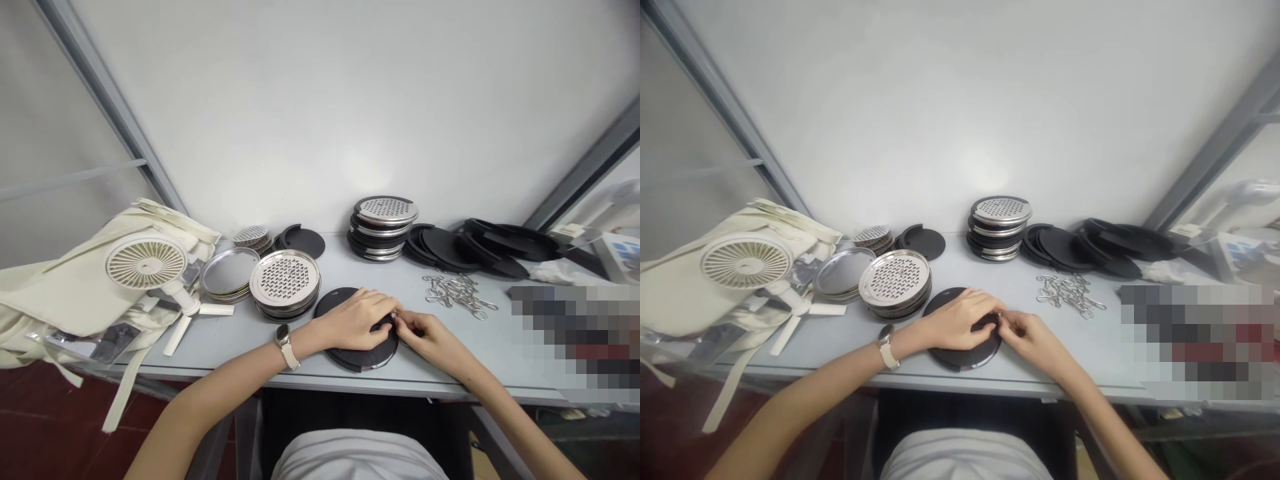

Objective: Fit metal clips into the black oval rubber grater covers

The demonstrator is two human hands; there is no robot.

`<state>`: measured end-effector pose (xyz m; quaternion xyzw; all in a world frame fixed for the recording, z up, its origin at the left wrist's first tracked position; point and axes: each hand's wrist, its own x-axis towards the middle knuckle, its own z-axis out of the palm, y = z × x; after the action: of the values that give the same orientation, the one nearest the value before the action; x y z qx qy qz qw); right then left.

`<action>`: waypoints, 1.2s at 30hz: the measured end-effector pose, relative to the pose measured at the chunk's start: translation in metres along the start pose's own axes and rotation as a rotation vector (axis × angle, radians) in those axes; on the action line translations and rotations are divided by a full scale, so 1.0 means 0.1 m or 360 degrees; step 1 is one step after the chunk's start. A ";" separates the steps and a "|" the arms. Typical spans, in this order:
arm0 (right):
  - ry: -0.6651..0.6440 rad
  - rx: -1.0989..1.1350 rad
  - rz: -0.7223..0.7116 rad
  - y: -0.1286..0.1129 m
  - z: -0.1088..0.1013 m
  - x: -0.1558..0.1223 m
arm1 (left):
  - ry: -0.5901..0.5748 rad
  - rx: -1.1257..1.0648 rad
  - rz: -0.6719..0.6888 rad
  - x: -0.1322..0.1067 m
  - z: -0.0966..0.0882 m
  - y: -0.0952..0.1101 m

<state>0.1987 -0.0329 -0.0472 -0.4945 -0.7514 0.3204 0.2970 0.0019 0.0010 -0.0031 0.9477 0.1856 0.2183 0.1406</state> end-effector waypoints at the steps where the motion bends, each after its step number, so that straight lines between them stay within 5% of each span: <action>1: 0.0002 -0.0005 0.0000 0.00 0.00 0.00 | -0.0002 -0.0002 -0.0002 0.00 0.00 0.00; 36: -0.0010 0.0057 0.0016 -0.06 -0.02 -0.01 | 0.0054 -0.0127 -0.0054 0.00 -0.04 0.02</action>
<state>0.1976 -0.0351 -0.0413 -0.4919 -0.7439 0.3369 0.3020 0.0007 0.0002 0.0005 0.9342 0.1953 0.2390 0.1788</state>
